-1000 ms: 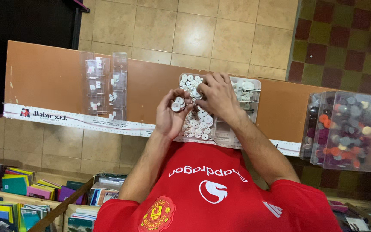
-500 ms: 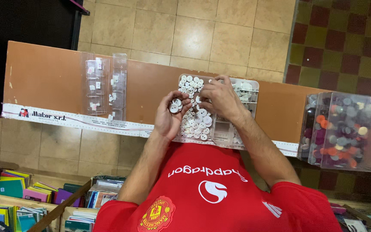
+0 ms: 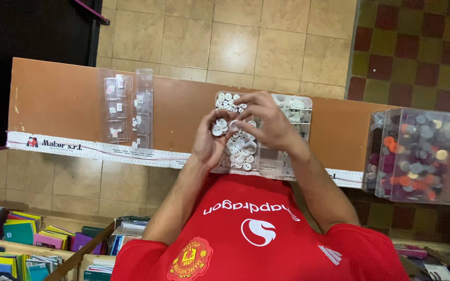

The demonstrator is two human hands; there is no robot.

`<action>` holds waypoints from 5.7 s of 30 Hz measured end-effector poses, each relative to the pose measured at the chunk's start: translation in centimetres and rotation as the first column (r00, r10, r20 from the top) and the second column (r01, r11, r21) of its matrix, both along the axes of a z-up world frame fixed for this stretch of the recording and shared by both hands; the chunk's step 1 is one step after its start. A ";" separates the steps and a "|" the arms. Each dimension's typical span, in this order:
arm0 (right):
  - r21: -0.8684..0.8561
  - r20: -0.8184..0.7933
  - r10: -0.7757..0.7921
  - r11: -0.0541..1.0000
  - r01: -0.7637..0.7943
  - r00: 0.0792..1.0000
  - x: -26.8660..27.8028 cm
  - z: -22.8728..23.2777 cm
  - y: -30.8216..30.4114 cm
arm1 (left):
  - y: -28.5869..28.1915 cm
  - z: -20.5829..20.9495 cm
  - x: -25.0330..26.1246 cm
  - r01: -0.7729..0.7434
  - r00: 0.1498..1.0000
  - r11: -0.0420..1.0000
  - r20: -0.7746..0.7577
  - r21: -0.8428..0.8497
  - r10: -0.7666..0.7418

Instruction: The person sorts white plastic circular components by hand from a large bin into separate compartments of a plastic storage box.

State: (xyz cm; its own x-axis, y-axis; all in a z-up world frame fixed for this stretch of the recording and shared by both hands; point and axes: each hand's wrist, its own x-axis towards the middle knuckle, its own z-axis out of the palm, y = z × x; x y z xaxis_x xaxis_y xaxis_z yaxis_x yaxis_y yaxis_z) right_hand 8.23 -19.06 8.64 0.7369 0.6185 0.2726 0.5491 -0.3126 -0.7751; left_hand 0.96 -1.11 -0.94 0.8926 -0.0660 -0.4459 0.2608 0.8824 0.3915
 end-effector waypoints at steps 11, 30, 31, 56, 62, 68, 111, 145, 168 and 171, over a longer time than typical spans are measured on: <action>-0.013 0.176 -0.165 0.985 0.170 0.970 2.0 -4.4 -1.4 | -0.7 4.0 -0.9 0.162 0.983 0.983 -0.070 -0.086 -0.168; -0.050 -0.011 0.047 0.998 -0.047 0.999 0.5 2.0 0.8 | -0.4 5.1 -1.0 -0.141 0.986 0.972 0.057 -0.190 0.154; 0.010 -0.025 0.093 0.996 -0.093 0.995 0.2 3.3 1.3 | -0.7 5.4 -0.7 -0.105 0.992 0.974 0.053 -0.199 0.118; -0.769 0.196 0.153 0.636 0.055 0.969 1.0 -4.9 -1.0 | 0.1 0.5 -0.4 -0.014 0.999 0.992 -0.038 -0.129 0.009; -0.710 0.097 0.110 0.704 -0.008 0.989 0.9 -4.1 -1.0 | -0.1 0.3 -0.4 -0.017 0.999 0.991 -0.033 -0.132 0.013; -0.049 -0.013 -0.082 0.995 0.082 0.997 -0.3 -1.4 -0.4 | -0.4 2.3 -0.4 -0.085 0.996 0.990 -0.024 -0.115 0.083; -0.558 0.283 0.070 0.823 0.105 0.957 -3.8 -4.1 -1.0 | 1.4 3.7 -0.4 0.070 0.995 0.998 -0.073 -0.005 -0.070; 0.085 0.227 -0.207 0.978 0.192 0.952 -3.8 1.1 4.7 | 1.2 -0.6 2.2 0.109 0.994 0.991 -0.017 -0.080 -0.111; -0.708 0.223 -0.031 0.682 0.183 0.974 -5.1 -0.8 -1.0 | 0.7 3.9 1.7 0.206 0.977 0.972 -0.025 -0.109 -0.210; -0.754 0.241 -0.006 0.629 0.191 0.970 -5.4 -0.9 -0.3 | 0.7 3.6 1.7 0.218 0.975 0.969 -0.009 -0.117 -0.220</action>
State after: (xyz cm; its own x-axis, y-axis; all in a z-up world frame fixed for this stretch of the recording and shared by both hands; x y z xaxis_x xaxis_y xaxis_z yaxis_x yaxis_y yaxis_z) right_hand 2.81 -19.41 7.78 0.7931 0.5968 -0.1218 0.5874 -0.8023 -0.1058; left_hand 2.64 -0.37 2.68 0.8410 -0.3109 -0.4427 0.4601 0.8415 0.2832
